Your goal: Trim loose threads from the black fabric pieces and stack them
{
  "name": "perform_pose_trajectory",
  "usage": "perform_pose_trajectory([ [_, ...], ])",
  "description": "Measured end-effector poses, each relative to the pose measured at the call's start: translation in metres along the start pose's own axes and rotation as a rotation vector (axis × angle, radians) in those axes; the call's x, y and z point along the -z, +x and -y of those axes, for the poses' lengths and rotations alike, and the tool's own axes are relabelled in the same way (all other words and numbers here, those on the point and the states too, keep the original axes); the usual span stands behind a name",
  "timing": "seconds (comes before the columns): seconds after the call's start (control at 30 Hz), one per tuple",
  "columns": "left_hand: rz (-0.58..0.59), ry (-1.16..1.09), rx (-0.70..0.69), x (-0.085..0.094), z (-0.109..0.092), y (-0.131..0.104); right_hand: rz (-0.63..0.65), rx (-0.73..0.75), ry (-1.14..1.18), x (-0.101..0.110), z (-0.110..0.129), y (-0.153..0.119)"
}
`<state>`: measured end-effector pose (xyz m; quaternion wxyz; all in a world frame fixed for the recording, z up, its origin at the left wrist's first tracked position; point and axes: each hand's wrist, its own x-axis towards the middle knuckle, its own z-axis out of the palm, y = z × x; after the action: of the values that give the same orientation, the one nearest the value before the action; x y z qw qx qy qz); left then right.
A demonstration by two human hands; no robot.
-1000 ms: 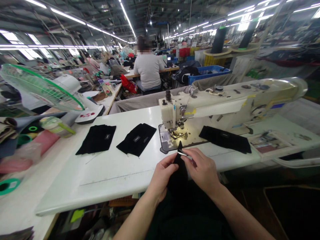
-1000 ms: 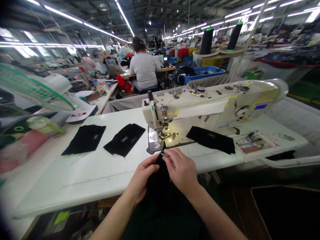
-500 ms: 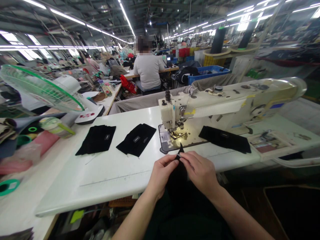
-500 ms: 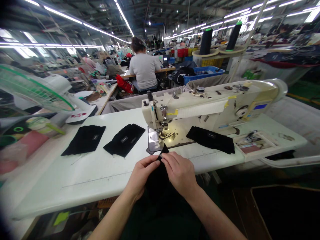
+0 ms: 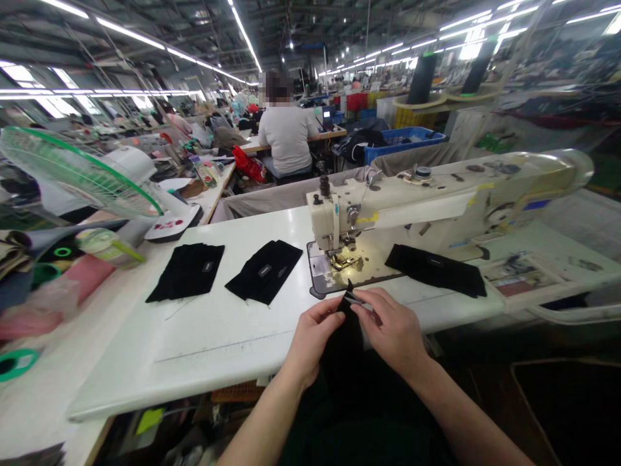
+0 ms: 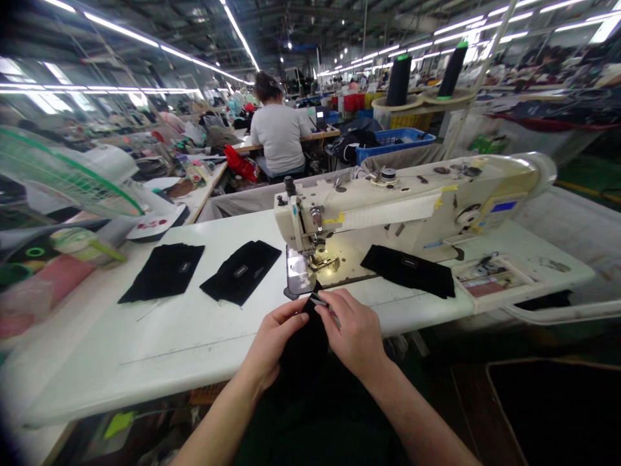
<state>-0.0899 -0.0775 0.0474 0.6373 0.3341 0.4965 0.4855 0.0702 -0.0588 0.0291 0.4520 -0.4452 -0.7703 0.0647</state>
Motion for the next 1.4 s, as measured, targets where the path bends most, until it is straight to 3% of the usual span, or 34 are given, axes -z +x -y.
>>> perform_pose_trajectory([
  [0.6,0.073,0.176,-0.097,0.0015,0.002,0.0009,-0.013,0.085,-0.007,0.0014,-0.0014,0.0006],
  [0.93,0.082,0.107,-0.029,-0.0024,-0.0008,-0.0003,-0.013,0.176,-0.12,-0.0011,-0.0015,-0.0005],
  [1.13,0.065,0.06,0.004,-0.0001,-0.0023,0.0009,-0.012,0.056,0.012,0.0007,-0.0019,0.0016],
  [1.4,0.059,-0.007,0.043,-0.0031,-0.0054,-0.0004,0.01,0.049,0.004,0.0014,-0.0028,0.003],
])
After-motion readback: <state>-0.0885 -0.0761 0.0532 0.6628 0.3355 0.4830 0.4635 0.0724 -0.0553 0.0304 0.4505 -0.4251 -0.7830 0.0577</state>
